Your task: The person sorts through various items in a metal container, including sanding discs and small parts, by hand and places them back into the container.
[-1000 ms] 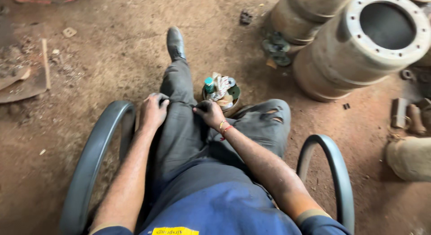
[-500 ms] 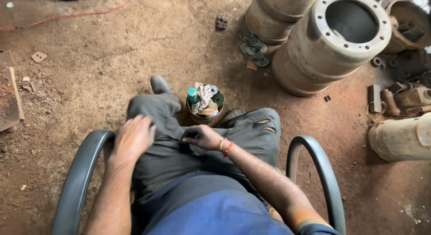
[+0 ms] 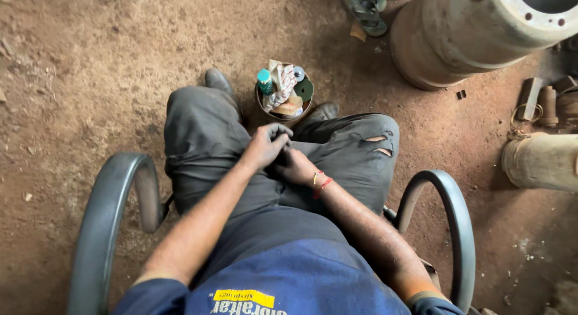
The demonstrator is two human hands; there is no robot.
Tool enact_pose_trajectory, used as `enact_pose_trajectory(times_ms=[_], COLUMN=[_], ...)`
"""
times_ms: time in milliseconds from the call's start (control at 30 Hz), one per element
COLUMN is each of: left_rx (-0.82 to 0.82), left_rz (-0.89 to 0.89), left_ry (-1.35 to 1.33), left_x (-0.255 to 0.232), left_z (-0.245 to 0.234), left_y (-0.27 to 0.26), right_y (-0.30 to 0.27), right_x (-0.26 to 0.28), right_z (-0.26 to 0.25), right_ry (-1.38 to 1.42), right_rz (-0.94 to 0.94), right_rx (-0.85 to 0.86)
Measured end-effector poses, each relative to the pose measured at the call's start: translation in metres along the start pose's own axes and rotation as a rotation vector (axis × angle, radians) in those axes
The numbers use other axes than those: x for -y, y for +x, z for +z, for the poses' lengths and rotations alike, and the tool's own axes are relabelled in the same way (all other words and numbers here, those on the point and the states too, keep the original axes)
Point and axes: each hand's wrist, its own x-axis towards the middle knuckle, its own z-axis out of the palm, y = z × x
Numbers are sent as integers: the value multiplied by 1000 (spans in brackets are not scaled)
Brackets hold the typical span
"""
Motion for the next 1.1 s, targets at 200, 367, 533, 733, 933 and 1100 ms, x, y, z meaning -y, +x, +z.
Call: enact_pose_trajectory(times_ms=[200,367,533,733,933,1100], left_rx=[-30,-47,6,80,158,127], left_rz=[-43,-3,-125,-127,-140,-154], left_ry=[-47,-4,40,-57,26,68], left_x=[14,9,1,17,32,22], left_z=[-11,-8,-14,-9,1,0], left_y=[21,10,5,13,10,9], right_y=[10,-21,-94,-132,-125,-107], right_x=[37,69,88,56,46,79], right_z=[-8,-34,-95,-122,-98,-88], right_ry=[-54,-350,-722,-819,-802,-990], right_rz=[17,-131,9,399,588,551], right_rx=[-48,-106,-564,-756,-607,-302])
